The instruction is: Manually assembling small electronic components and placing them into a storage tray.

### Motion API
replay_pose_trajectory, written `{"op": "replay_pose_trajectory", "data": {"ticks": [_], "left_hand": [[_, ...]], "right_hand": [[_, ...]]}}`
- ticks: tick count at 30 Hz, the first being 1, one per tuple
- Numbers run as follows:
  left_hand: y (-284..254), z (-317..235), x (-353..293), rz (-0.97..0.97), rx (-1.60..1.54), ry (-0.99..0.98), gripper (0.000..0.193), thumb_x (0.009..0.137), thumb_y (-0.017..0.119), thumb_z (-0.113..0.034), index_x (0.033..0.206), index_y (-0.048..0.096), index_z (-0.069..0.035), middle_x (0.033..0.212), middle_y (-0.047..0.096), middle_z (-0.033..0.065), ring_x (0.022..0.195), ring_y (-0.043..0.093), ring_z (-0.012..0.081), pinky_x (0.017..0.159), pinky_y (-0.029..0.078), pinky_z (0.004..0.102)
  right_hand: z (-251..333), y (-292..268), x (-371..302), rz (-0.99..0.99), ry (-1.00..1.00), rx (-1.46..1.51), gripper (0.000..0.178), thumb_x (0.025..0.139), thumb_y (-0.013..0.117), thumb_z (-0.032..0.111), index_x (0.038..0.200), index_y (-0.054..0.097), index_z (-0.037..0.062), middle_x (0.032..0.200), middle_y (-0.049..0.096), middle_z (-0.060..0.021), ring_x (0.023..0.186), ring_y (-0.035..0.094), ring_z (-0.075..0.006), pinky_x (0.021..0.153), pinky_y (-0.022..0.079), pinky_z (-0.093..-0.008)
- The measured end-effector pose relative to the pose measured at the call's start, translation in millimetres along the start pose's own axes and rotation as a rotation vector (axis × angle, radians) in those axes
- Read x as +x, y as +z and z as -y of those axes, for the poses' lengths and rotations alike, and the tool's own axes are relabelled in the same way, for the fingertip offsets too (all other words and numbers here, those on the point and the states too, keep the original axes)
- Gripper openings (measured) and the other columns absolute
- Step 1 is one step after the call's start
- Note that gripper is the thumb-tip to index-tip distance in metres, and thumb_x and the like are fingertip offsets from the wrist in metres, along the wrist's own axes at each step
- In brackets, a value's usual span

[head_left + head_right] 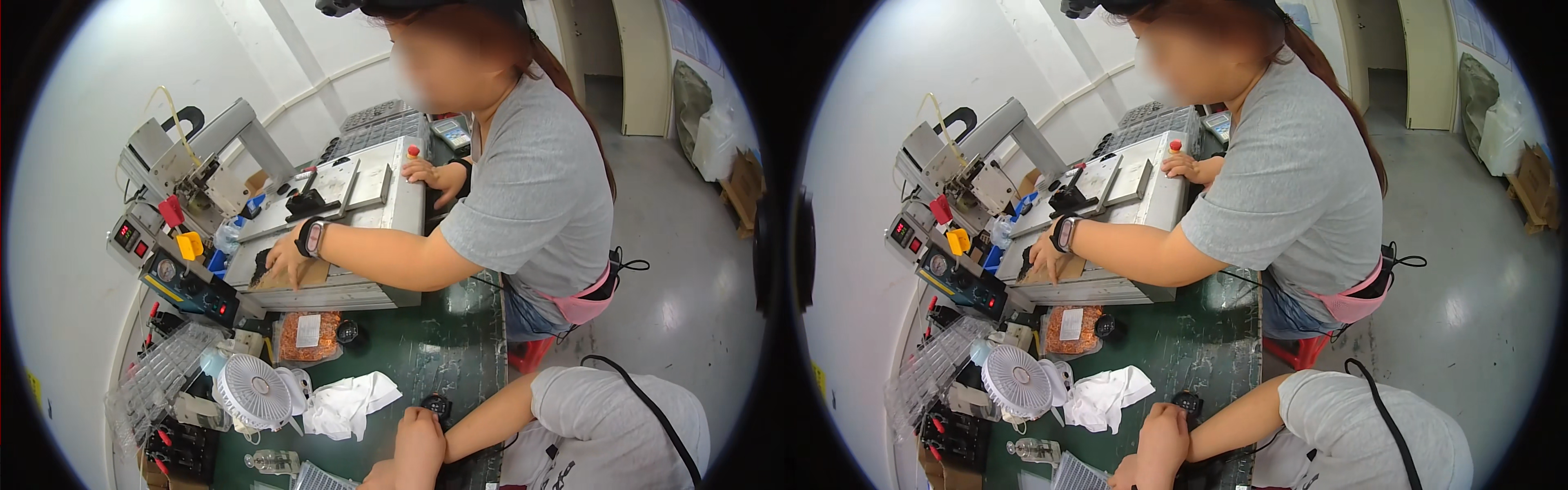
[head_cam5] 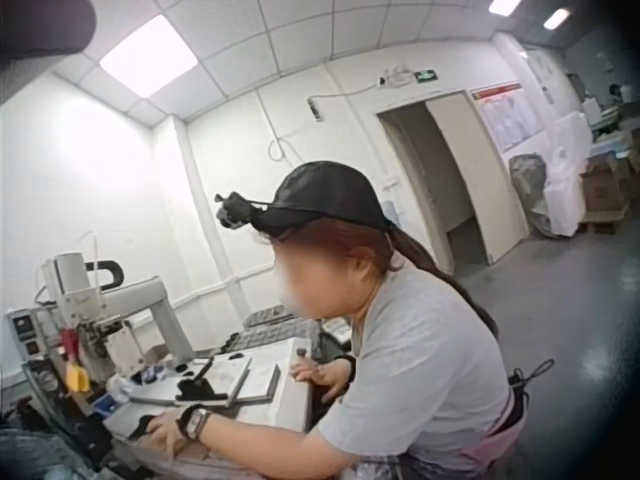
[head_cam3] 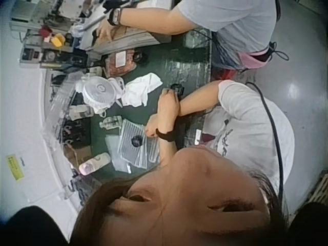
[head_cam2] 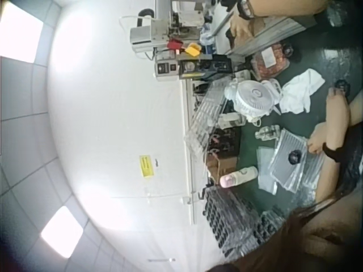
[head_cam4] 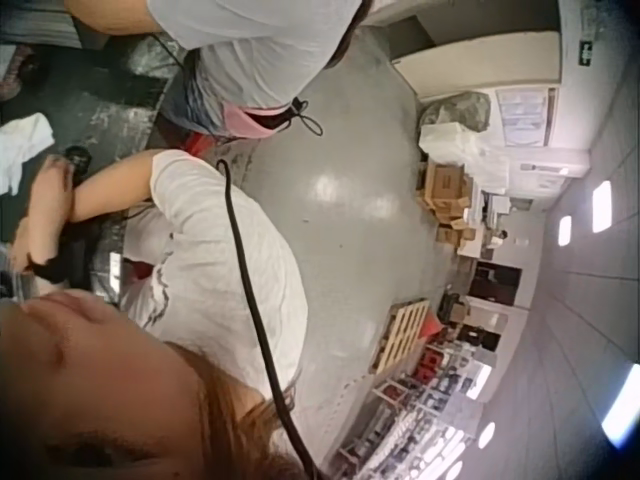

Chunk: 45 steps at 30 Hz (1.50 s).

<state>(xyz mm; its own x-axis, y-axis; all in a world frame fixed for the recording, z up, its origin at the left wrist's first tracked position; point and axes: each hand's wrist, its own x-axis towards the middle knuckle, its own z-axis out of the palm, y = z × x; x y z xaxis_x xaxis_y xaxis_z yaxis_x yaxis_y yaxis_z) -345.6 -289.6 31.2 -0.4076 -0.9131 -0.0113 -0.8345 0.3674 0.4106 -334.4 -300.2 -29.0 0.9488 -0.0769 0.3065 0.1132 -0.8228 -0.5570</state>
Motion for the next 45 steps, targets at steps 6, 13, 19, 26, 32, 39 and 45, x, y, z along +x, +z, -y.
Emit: {"op": "replay_pose_trajectory", "data": {"ticks": [6,13,19,26,32,39,45], "left_hand": [[-3.9,-22.1,-5.6,-0.136,0.105,-0.074,0.017,0.085,0.062,-0.019,0.093,0.061,-0.004,0.095,0.06,0.0164,0.081,0.065,0.0384,0.069,0.053,0.0436],[-2.2,-28.1,8.8,-0.068,0.238,-0.317,0.029,0.085,0.064,-0.029,0.101,0.057,-0.006,0.093,0.06,0.0158,0.076,0.066,0.0373,0.062,0.053,0.0458],[4.6,-24.6,12.9,-0.119,0.317,-0.274,0.024,0.086,0.063,-0.026,0.09,0.054,-0.003,0.091,0.061,0.0145,0.074,0.067,0.0352,0.059,0.055,0.0432],[10.0,-26.7,12.5,-0.138,0.409,-0.248,0.021,0.085,0.061,-0.023,0.087,0.056,-0.003,0.086,0.063,0.0137,0.072,0.068,0.0319,0.057,0.055,0.0413],[-2.5,-41.5,2.2,-0.16,0.337,-0.219,0.017,0.087,0.058,-0.021,0.09,0.055,-0.005,0.088,0.066,0.0146,0.07,0.068,0.03,0.055,0.054,0.0403],[-56.3,-63.1,-62.3,-0.56,-0.421,0.059,0.018,0.086,0.063,-0.007,0.103,0.059,-0.003,0.09,0.062,0.0149,0.079,0.064,0.0304,0.066,0.051,0.0352],[-29.2,8.7,-125.7,-0.821,-1.201,-0.387,0.01,0.097,0.053,-0.014,0.102,0.052,-0.005,0.082,0.056,0.002,0.06,0.049,0.0047,0.049,0.039,0.0173]], "right_hand": [[-11.7,20.6,-0.7,-0.084,-0.062,-0.073,0.013,0.085,0.059,0.027,0.084,0.059,0.0148,0.083,0.059,-0.0047,0.072,0.062,-0.024,0.058,0.049,-0.0379],[-1.0,9.1,-2.5,-0.156,-0.07,-0.055,0.01,0.085,0.059,0.025,0.087,0.059,0.0153,0.088,0.059,-0.0037,0.076,0.062,-0.0243,0.061,0.049,-0.0396],[-1.9,14.2,-1.4,-0.311,-0.035,0.032,0.008,0.077,0.061,0.016,0.077,0.055,0.011,0.08,0.055,-0.0055,0.069,0.059,-0.0278,0.056,0.045,-0.0393],[-1.9,11.2,-4.4,-0.268,-0.074,0.113,0.008,0.077,0.059,0.013,0.077,0.051,0.0096,0.078,0.05,-0.0065,0.064,0.056,-0.0284,0.052,0.042,-0.0384],[8.7,4.4,-6.2,-0.226,-0.094,0.04,0.009,0.077,0.059,0.013,0.079,0.05,0.0086,0.082,0.051,-0.007,0.069,0.057,-0.0281,0.052,0.043,-0.0381],[19.3,13.5,-5.6,-0.103,0.101,-0.227,0.011,0.08,0.056,0.018,0.089,0.055,0.0123,0.091,0.053,-0.0015,0.087,0.057,-0.0194,0.061,0.049,-0.0334],[37.4,-15.0,-12.8,-0.014,0.205,0.004,0.012,0.081,0.061,0.016,0.087,0.062,0.006,0.104,0.055,-0.006,0.092,0.055,-0.0219,0.076,0.049,-0.0342]]}}
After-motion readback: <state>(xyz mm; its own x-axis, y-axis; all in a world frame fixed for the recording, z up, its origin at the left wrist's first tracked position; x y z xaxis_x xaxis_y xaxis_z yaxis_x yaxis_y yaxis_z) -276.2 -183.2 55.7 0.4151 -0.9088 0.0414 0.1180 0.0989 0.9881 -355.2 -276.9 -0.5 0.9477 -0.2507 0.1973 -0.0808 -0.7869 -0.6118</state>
